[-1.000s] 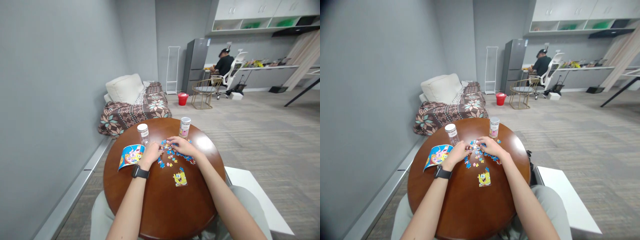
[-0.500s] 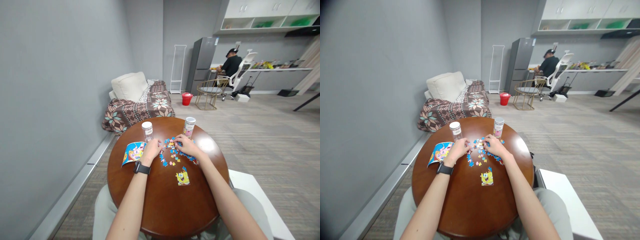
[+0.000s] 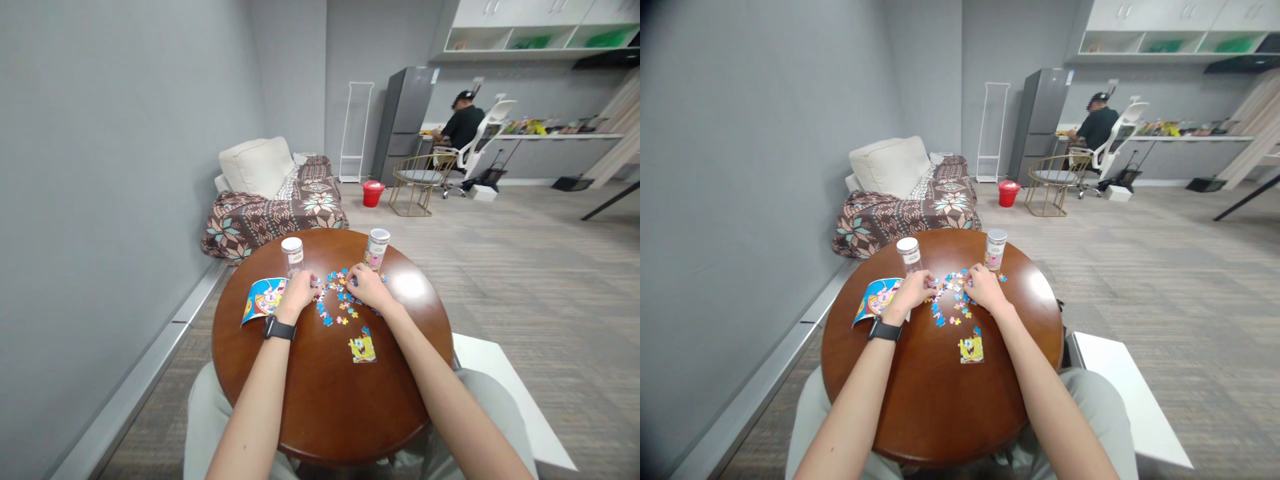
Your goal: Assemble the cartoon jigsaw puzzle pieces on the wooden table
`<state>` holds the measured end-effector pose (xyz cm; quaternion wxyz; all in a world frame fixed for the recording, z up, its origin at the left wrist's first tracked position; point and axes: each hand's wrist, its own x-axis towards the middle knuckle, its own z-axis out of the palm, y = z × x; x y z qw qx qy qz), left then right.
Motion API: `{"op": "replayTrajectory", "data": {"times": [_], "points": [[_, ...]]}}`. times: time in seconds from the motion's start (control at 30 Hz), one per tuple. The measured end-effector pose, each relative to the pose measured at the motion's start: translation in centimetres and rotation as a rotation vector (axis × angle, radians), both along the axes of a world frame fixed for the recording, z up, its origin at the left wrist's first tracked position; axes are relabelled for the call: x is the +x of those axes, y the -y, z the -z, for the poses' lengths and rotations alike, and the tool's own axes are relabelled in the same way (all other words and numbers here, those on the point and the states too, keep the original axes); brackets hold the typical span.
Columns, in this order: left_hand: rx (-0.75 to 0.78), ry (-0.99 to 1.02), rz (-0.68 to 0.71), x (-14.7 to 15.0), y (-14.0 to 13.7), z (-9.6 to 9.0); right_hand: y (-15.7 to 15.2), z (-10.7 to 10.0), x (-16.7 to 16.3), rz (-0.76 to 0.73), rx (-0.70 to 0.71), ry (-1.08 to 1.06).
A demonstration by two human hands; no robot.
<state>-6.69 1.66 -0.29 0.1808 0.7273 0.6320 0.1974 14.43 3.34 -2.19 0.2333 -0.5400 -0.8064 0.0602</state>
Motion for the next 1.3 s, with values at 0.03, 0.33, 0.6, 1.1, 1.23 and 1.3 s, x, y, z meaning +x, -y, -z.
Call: {"op": "replayTrajectory", "data": {"times": [0.03, 0.33, 0.6, 1.1, 1.23, 1.3], "points": [[-0.005, 0.011, 0.008, 0.0, 0.0, 0.0, -0.1, 0.1, 0.2, 0.021, -0.005, -0.004], [0.031, -0.045, 0.139, 1.3, 0.4, -0.5, -1.1, 0.7, 1.2, 0.004, -0.012, -0.147], [0.016, 0.151, -0.049, -0.8, 0.1, -1.1, -0.9, 0.7, 0.4, -0.324, 0.025, -0.202], [-0.034, -0.027, 0.073, -1.3, -0.1, -0.6, 0.1, -0.2, -0.8, -0.424, 0.033, -0.086], [-0.001, -0.052, 0.103, -0.6, 0.0, -0.6, -0.1, -0.4, -0.1, -0.334, 0.023, -0.090], [0.023, -0.076, 0.139, -0.2, 0.2, -0.7, -0.4, -0.6, 0.3, -0.211, 0.021, -0.099]]}}
